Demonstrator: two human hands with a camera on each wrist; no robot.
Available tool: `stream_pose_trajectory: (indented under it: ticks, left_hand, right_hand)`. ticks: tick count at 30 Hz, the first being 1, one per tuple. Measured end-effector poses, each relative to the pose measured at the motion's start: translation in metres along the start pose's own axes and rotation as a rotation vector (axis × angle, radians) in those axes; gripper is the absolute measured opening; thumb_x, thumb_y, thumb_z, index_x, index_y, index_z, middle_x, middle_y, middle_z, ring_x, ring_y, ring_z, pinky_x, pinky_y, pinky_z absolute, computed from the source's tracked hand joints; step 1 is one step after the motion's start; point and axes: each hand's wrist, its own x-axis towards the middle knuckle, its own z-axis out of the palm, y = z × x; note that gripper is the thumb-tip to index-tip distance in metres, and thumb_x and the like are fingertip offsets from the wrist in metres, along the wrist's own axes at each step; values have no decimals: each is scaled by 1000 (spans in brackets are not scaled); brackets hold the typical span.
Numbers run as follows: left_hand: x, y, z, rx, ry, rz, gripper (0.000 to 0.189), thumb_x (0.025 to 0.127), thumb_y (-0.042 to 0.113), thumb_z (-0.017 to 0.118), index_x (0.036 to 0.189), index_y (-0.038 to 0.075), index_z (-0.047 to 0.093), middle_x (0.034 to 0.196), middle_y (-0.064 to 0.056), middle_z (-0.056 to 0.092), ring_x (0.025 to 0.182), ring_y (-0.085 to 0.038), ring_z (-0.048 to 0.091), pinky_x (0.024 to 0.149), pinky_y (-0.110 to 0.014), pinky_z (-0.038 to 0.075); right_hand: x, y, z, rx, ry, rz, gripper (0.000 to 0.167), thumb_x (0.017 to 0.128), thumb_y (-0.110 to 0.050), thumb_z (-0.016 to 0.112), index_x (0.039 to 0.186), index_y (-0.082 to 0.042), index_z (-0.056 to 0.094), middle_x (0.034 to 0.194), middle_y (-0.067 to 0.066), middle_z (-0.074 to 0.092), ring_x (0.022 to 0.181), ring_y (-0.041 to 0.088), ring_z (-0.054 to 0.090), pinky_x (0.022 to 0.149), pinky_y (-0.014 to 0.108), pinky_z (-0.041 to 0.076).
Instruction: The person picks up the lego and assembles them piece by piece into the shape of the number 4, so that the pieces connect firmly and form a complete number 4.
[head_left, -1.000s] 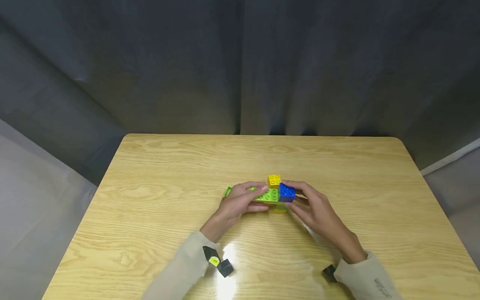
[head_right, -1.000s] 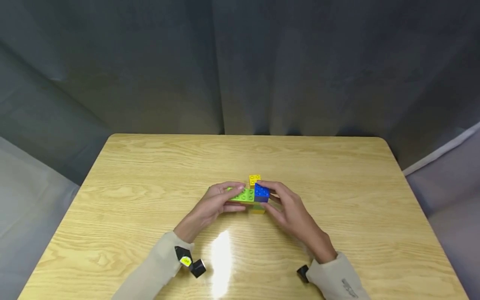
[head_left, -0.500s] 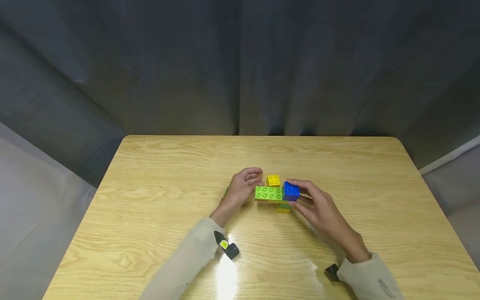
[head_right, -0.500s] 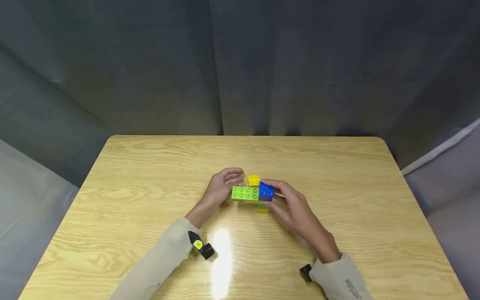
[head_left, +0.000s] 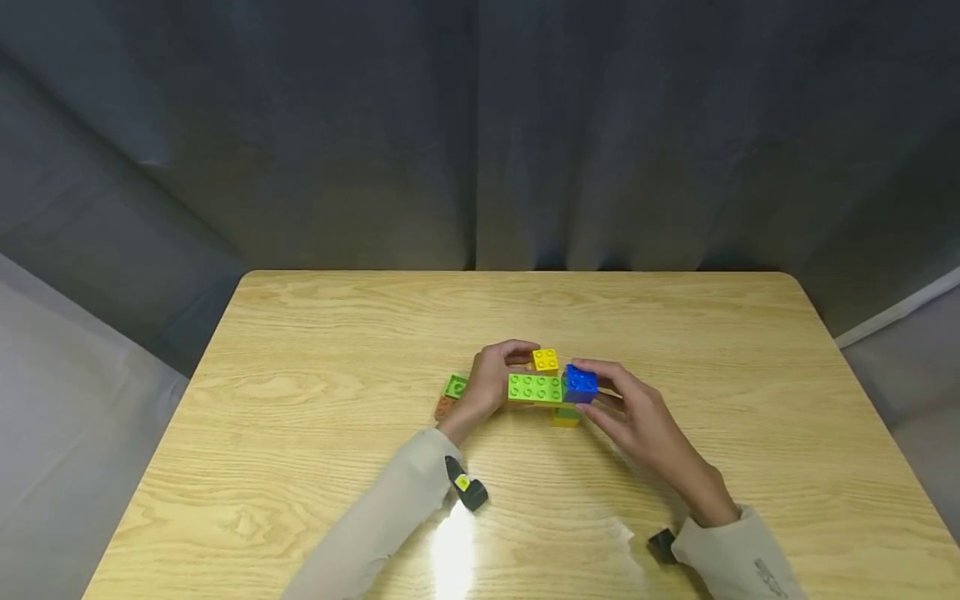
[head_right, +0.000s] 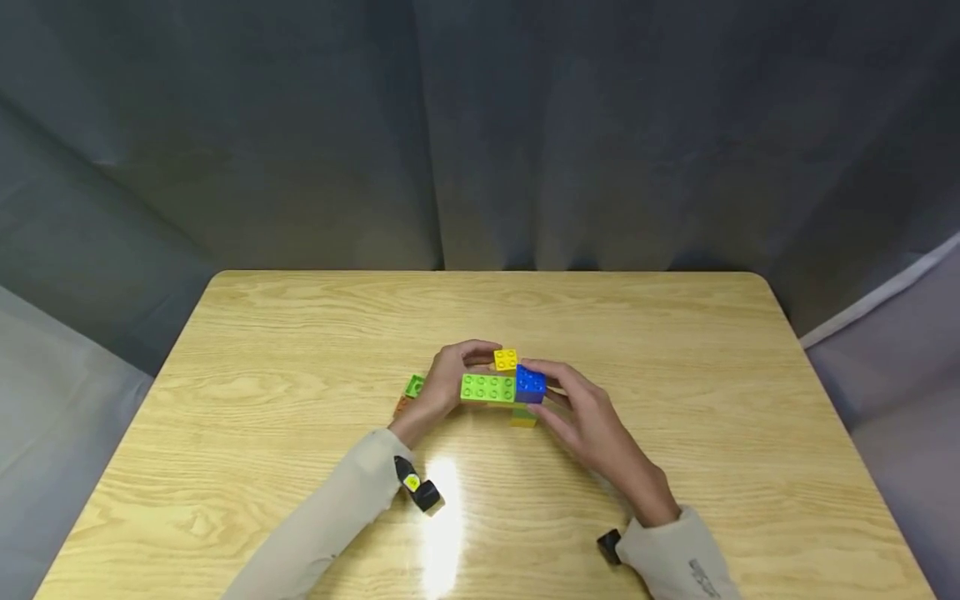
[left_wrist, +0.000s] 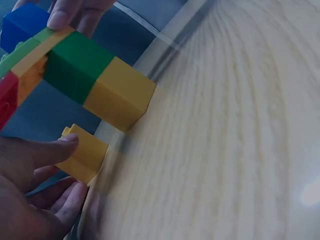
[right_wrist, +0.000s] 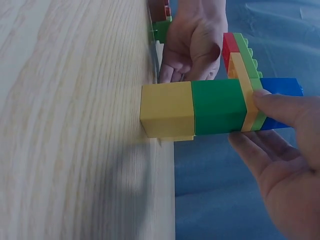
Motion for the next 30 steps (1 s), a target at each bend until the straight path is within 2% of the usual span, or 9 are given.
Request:
stream_pose_trajectory:
  ticks: [3, 7, 10, 16, 20, 23, 30]
  left_hand:
    - [-2, 1, -4, 25, 22, 5, 39, 93, -14, 67, 129, 0, 69, 123, -17, 69, 113, -31, 69, 88, -31, 61]
    - [-6, 4, -11, 22, 47, 9, 39, 94, 6, 78, 131, 4, 67, 123, -13, 70, 113, -26, 69, 92, -31, 59]
    - [-11, 7, -17, -43, 34, 8, 41, 97, 13, 76, 134, 2, 60, 123, -15, 69, 112, -26, 69, 93, -33, 59]
    - [-22, 13, -30, -188, 11, 7, 41, 102, 15, 68, 138, 2, 51, 124, -19, 68, 103, -23, 70, 94, -44, 59]
    - [-31, 17, -36, -238, -28, 67, 43, 104, 15, 65, 142, 3, 49, 131, -19, 64, 106, -24, 69, 99, -54, 55]
    - [-38, 21, -39, -252, -62, 133, 45, 104, 15, 63, 145, 3, 47, 136, -19, 60, 113, -26, 66, 103, -55, 52]
    - [-54, 32, -40, -147, -154, 241, 45, 104, 13, 62, 147, 3, 51, 142, -15, 58, 126, -26, 58, 108, -36, 50]
  right_hand:
    - [1, -1, 1, 1, -2, 10, 62, 87, 15, 75, 142, -4, 55, 139, 20, 60, 119, 38, 65, 90, 40, 57]
    - [1, -1, 0, -11, -4, 30, 62, 87, 14, 75, 142, -5, 54, 140, 21, 60, 119, 41, 65, 90, 43, 57]
    - [0, -1, 0, -24, -3, 39, 63, 87, 14, 75, 143, -4, 54, 140, 20, 60, 119, 40, 65, 90, 41, 57]
    - [0, 0, -1, -37, -2, 42, 64, 85, 15, 76, 143, -4, 54, 140, 20, 59, 119, 37, 65, 91, 38, 57]
    - [-1, 0, -1, -35, -3, 40, 64, 86, 15, 76, 143, -3, 54, 140, 20, 60, 119, 38, 66, 91, 39, 57]
    - [-2, -1, 0, -28, 1, 38, 64, 86, 15, 76, 143, -3, 54, 139, 20, 60, 118, 39, 66, 91, 39, 57]
    - [-1, -2, 2, -26, 4, 36, 64, 87, 14, 75, 143, -5, 53, 140, 21, 59, 119, 41, 65, 91, 43, 57]
